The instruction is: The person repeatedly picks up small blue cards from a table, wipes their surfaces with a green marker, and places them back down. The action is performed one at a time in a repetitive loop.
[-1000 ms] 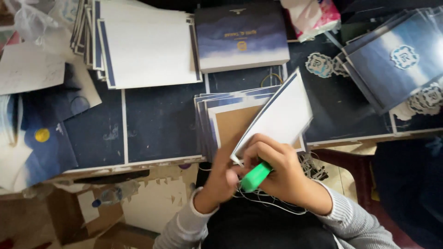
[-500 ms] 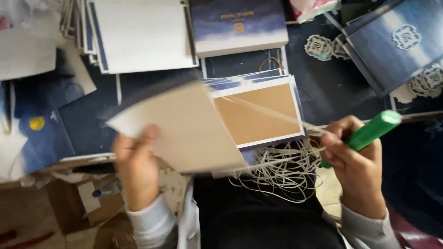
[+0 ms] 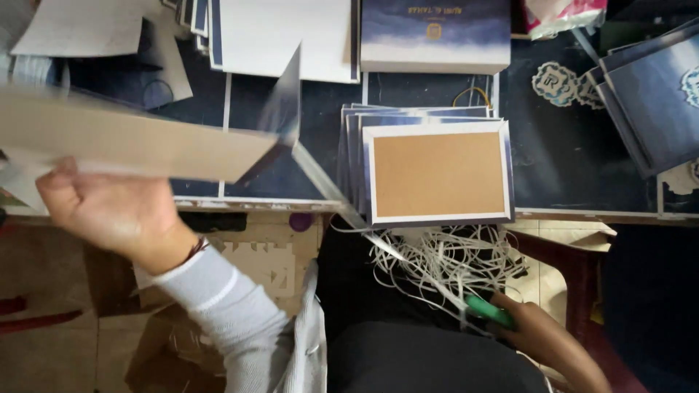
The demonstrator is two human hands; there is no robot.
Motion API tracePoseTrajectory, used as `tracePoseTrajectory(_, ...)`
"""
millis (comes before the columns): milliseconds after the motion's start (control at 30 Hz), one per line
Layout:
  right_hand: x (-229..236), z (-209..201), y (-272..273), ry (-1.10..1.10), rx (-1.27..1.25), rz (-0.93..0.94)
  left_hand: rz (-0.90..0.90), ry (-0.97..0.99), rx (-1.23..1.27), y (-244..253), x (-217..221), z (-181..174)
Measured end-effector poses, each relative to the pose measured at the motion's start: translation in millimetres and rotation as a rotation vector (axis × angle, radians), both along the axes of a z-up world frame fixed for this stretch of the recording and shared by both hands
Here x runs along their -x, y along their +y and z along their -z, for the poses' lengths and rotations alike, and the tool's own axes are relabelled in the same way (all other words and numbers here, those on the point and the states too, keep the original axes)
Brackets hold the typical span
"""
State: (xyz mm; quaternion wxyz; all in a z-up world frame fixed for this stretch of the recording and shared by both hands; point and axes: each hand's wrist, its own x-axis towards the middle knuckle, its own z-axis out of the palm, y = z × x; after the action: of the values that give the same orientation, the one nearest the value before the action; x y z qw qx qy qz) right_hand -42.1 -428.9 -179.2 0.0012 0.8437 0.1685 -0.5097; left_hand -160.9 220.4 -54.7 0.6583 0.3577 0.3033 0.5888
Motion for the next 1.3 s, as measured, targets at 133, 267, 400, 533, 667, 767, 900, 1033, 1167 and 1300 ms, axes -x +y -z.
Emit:
tracePoseTrajectory(133, -7.8, -12.6, 4.5, -0.036, 0.223, -0.134, 0.906, -0.710, -0.151, 8.3, -27.3, -4.8)
tracePoseTrajectory(267, -12.6, 20.0, -41.3, -0.138, 0.092, -0.194, 1.120, -1.009, -0.349, 44.5, -82.1, 14.1)
tracePoseTrajectory(400, -51.9, -74.8, -11.0, 0.127, 0.156, -0.150, 1.209, -1.199, -0.481, 23.3, -142.5, -0.5)
tracePoseTrajectory(533, -62.3, -116.1, 29.9, 0.111, -0.891, 0.260, 1.228, -1.404, -0.384, -23.1, -181.8, -23.4)
tracePoseTrajectory(667, -70.1, -144.5, 163.5, -0.128, -0.947, 0.704, 1.274, -1.529, -0.145, -95.5, -219.3, -47.9)
tracePoseTrajectory(767, -61.3, 20.7, 121.8, -0.248, -1.173, 0.666, 1.279, -1.568, 0.027, -152.4, -239.1, -54.6)
tracePoseTrajectory(900, -70.0, 107.1, 138.0, -0.380, -1.501, 0.524, 1.268, -1.457, -0.209, -156.9, -249.0, -9.3)
tracePoseTrajectory(1033, -52.0, -99.3, 139.0, -0.289, -1.448, 1.307, 1.313, -0.783, -0.835, -128.5, -259.8, 65.8)
tracePoseTrajectory(1167, -46.7, -89.8, 62.6, -0.701, -1.572, 1.050, 1.237, 0.282, -1.351, -179.0, -211.6, 75.2)
tracePoseTrajectory(1300, -26.2, -75.8, 45.9, -0.916, -1.462, 0.894, 1.050, 1.126, -1.594, -249.0, -124.4, 70.6)
